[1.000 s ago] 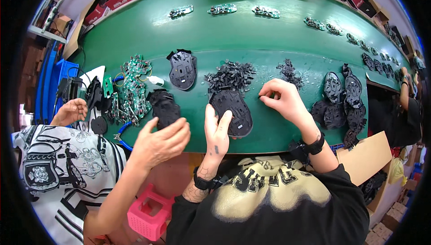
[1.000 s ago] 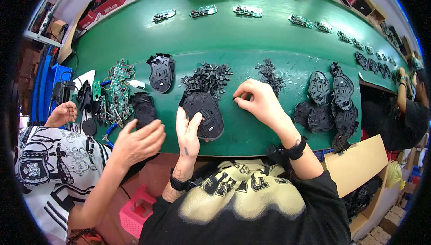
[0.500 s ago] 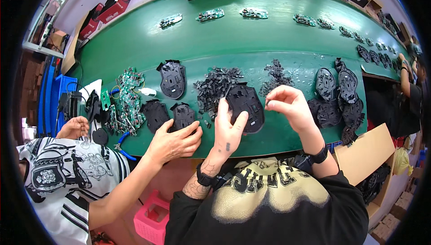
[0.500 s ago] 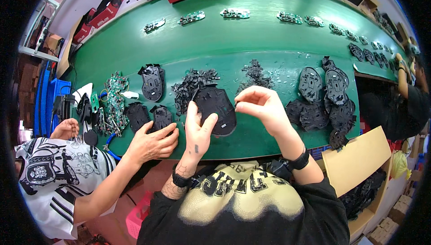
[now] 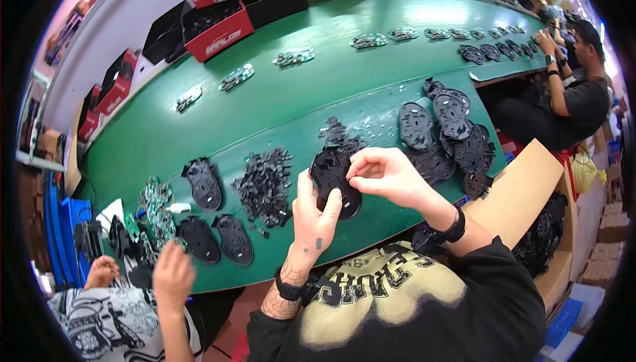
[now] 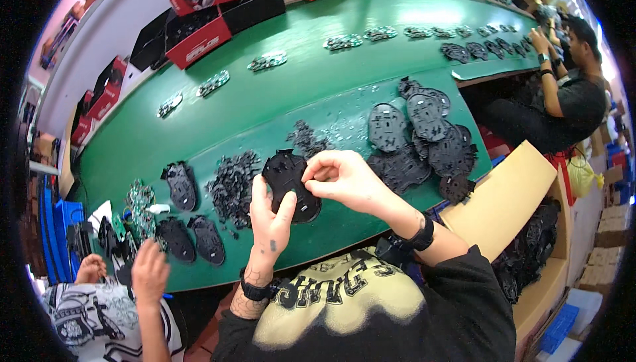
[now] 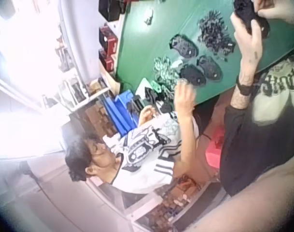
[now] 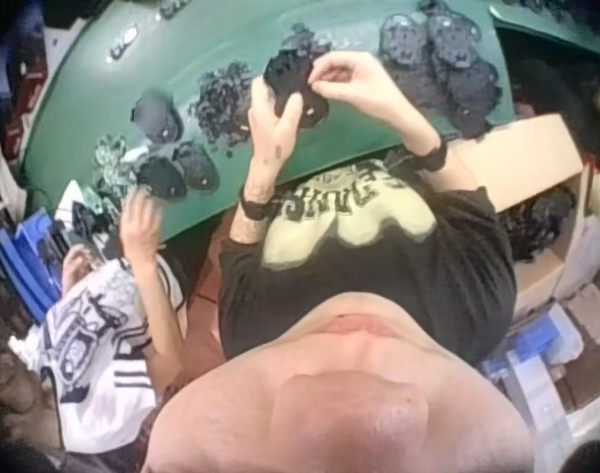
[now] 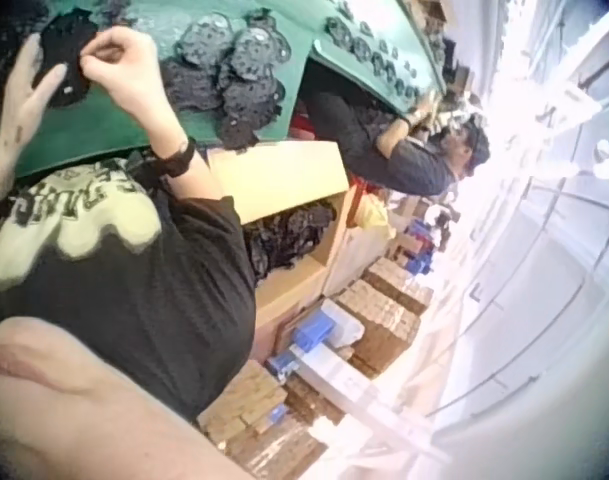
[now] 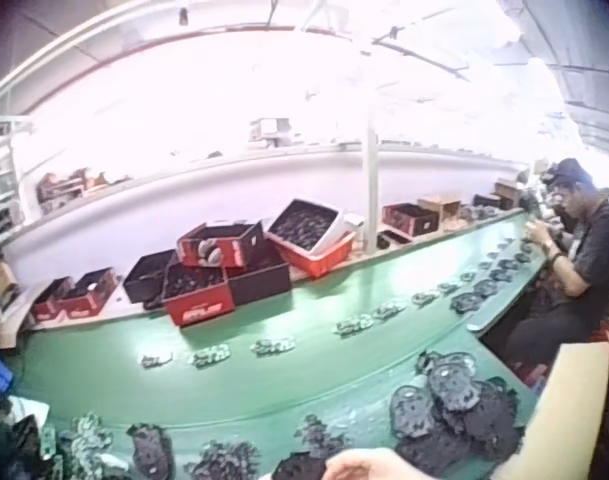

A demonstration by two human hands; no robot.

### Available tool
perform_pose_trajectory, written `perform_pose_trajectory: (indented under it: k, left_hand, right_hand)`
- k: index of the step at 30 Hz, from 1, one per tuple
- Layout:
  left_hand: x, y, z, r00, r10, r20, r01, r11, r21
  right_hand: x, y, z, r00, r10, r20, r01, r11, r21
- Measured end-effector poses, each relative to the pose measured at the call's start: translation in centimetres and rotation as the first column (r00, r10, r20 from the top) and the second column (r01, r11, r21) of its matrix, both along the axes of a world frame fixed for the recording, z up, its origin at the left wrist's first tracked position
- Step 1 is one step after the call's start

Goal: The person assembles small electronic components at a green workbench. They pick up black plastic casings and insert small black rectangular parts into them by hand. The person handles the casings one at a time, placing the finished units on the table. Other workers are visible in the background performing similar tasks.

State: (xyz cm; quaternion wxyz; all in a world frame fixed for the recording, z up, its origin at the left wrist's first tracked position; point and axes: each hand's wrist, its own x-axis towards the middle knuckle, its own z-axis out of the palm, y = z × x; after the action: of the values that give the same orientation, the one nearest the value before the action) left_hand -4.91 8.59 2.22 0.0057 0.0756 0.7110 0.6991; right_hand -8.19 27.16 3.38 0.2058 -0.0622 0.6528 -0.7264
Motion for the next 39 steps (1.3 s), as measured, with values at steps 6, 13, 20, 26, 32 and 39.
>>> perform_pose_trajectory:
  k: [6, 13, 20, 26, 32, 39]
  left_hand:
    - [-1.5, 2.4, 0.7, 0.999, -0.051, 0.010, 0.049, 0.994, 0.096]
    - [-2.9, 4.2, 3.6, 0.961, -0.253, 0.109, 0.233, 0.958, 0.168]
    - [-2.2, 2.1, 0.8, 0.963, -0.179, 0.200, 0.175, 0.984, 0.035]
    - [-1.0, 0.6, -0.1, 0.933, -0.140, 0.331, 0.176, 0.981, -0.082]
    - [-3.8, 2.9, 2.2, 0.894, -0.289, 0.342, 0.363, 0.915, -0.174]
    - [-10.1, 11.2, -0.8, 0.928, -0.372, -0.011, 0.265, 0.680, -0.683]
  right_hand:
    - [0.2, 1.3, 0.0, 0.971, -0.180, 0.156, 0.208, 0.960, -0.188]
    - [-5.0, 7.4, 6.1, 0.963, -0.255, -0.088, 0.245, 0.963, -0.111]
    - [-22.4, 28.2, 3.1, 0.876, -0.015, -0.482, 0.346, 0.715, 0.607]
    - [-26.6, 34.6, -3.0, 0.903, 0.021, -0.429, 0.326, 0.620, 0.714]
    - [-27.0, 35.7, -5.6, 0.820, 0.232, -0.523, 0.393, 0.435, 0.810]
    - [-27.3, 35.5, -5.4, 0.823, 0.169, -0.542, 0.466, 0.342, 0.816]
